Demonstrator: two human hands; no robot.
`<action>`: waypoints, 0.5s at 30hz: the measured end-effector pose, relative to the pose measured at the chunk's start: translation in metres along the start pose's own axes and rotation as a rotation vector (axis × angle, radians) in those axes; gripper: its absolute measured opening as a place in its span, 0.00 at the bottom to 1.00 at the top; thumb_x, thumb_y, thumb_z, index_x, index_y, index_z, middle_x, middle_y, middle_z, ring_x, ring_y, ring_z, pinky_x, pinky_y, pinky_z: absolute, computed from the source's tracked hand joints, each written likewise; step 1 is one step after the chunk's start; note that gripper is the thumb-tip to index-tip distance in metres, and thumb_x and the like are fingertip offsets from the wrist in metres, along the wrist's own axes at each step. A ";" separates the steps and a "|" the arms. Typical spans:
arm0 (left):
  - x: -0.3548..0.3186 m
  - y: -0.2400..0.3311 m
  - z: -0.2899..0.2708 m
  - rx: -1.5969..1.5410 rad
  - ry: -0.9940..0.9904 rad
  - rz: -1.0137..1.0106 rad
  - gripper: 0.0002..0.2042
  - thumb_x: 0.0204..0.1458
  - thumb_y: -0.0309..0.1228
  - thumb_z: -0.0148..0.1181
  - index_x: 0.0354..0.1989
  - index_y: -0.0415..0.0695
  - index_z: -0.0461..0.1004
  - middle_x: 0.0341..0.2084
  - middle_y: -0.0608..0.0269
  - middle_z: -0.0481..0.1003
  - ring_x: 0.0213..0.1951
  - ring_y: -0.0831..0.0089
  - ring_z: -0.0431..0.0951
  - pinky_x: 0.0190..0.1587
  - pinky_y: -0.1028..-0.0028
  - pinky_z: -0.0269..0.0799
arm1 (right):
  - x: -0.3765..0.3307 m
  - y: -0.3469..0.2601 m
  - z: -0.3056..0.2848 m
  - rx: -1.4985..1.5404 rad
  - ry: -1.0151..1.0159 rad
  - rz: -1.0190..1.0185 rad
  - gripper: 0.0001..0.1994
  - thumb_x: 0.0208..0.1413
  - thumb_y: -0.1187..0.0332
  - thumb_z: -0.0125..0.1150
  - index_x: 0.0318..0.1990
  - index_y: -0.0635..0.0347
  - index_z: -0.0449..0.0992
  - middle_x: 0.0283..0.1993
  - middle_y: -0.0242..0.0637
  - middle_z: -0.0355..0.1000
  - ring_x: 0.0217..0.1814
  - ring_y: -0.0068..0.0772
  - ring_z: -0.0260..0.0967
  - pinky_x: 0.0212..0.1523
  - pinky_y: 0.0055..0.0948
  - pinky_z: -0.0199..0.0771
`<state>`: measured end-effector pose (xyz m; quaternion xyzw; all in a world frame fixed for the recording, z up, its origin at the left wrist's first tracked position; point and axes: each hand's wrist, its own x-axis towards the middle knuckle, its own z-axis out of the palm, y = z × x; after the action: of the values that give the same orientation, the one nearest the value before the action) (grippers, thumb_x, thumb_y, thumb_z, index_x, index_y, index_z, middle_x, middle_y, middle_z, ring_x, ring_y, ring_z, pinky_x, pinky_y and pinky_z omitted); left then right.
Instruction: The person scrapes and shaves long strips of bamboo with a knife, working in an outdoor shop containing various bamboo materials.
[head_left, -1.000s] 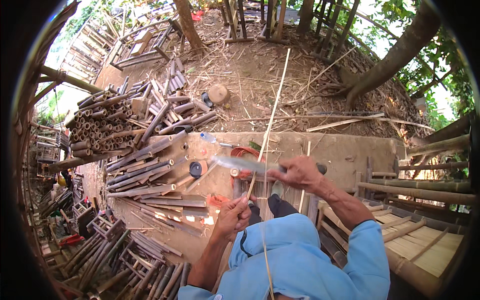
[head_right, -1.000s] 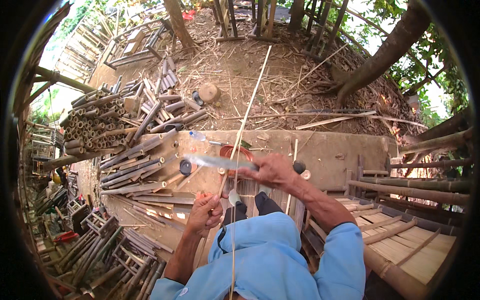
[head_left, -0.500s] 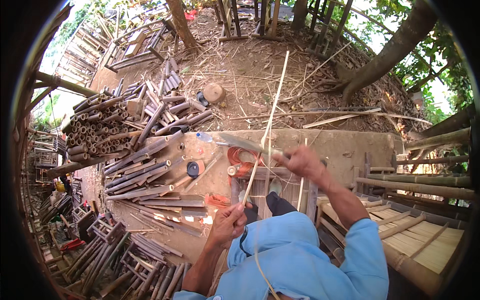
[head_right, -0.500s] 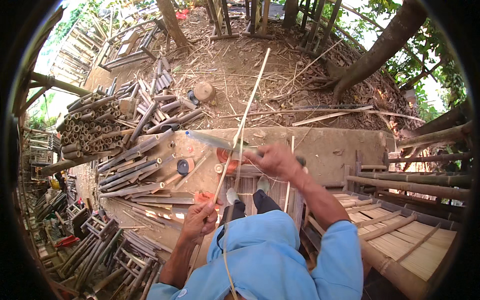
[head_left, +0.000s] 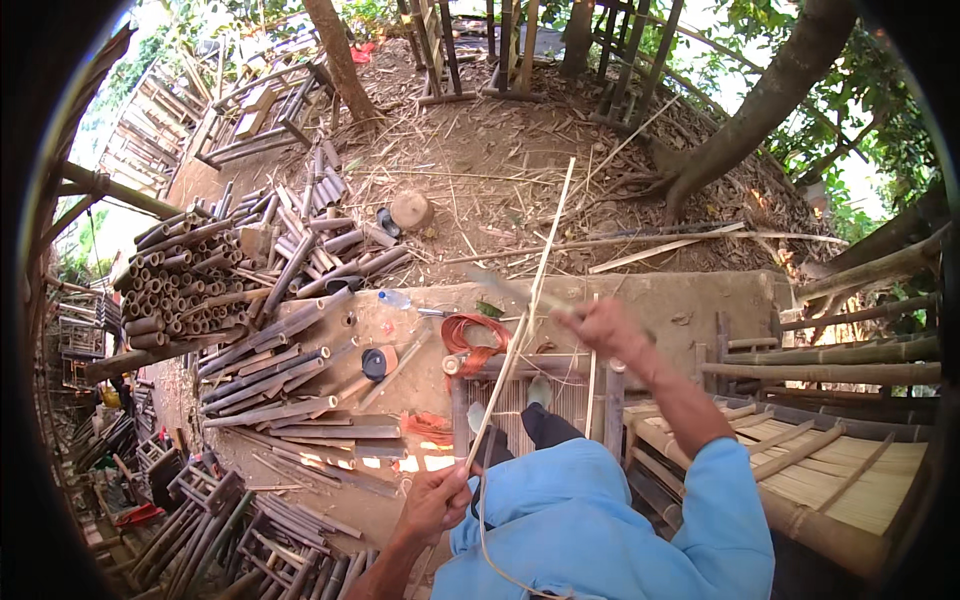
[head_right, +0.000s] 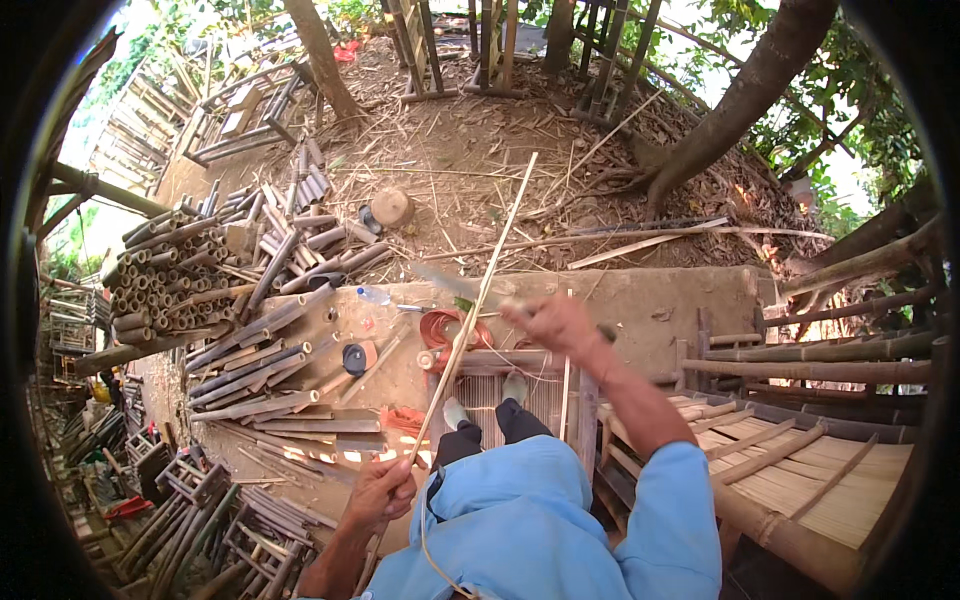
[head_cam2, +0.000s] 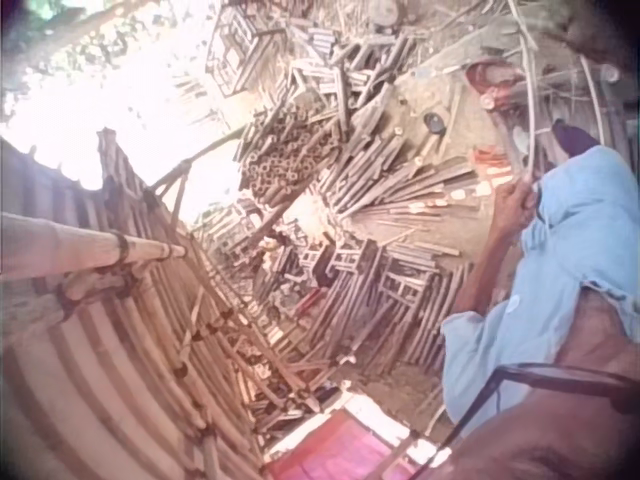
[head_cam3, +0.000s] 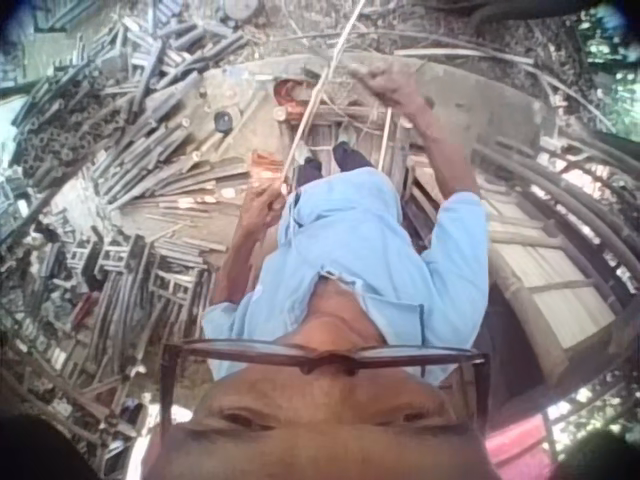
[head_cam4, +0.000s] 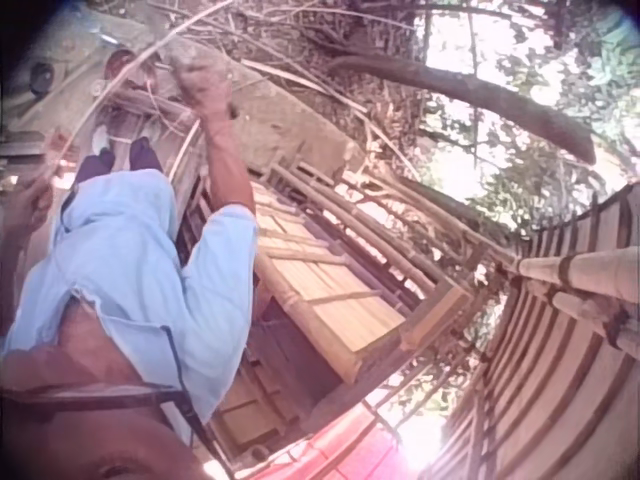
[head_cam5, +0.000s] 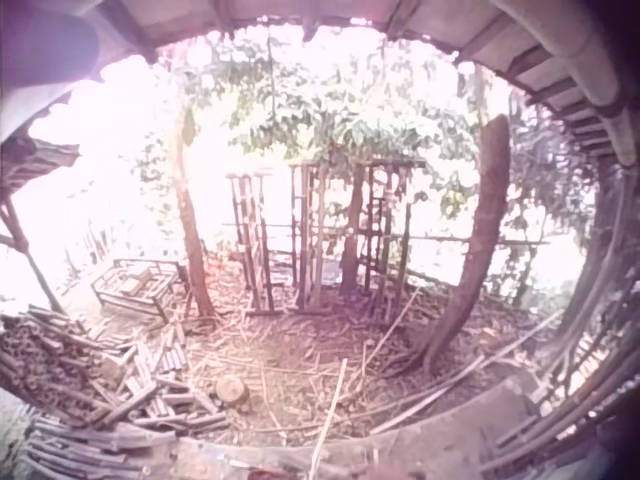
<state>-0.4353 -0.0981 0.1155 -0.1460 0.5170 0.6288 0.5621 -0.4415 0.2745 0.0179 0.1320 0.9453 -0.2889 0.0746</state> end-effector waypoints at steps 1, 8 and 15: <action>-0.008 0.000 -0.001 0.030 -0.004 -0.019 0.14 0.68 0.36 0.47 0.46 0.35 0.73 0.15 0.74 0.59 0.12 0.86 0.57 0.13 0.83 0.50 | 0.007 0.023 -0.004 0.037 0.004 0.108 0.41 0.54 0.26 0.47 0.22 0.62 0.79 0.17 0.51 0.71 0.22 0.51 0.73 0.26 0.47 0.72; -0.078 -0.014 0.001 0.061 0.026 -0.136 0.13 0.68 0.37 0.49 0.36 0.39 0.71 0.15 0.72 0.61 0.13 0.84 0.58 0.14 0.81 0.51 | 0.057 0.126 -0.051 -0.050 0.168 0.376 0.43 0.54 0.21 0.36 0.16 0.53 0.76 0.17 0.42 0.72 0.21 0.38 0.74 0.24 0.40 0.72; -0.075 -0.003 0.014 0.281 0.228 -0.115 0.17 0.67 0.38 0.49 0.28 0.40 0.69 0.13 0.72 0.62 0.13 0.84 0.59 0.15 0.81 0.53 | 0.048 0.168 -0.097 0.227 0.307 0.726 0.45 0.58 0.25 0.37 0.29 0.66 0.80 0.35 0.55 0.78 0.44 0.43 0.77 0.51 0.40 0.72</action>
<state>-0.4029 -0.1285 0.1777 -0.1655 0.6510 0.4965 0.5497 -0.4442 0.4732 -0.0013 0.5060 0.7996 -0.3232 0.0145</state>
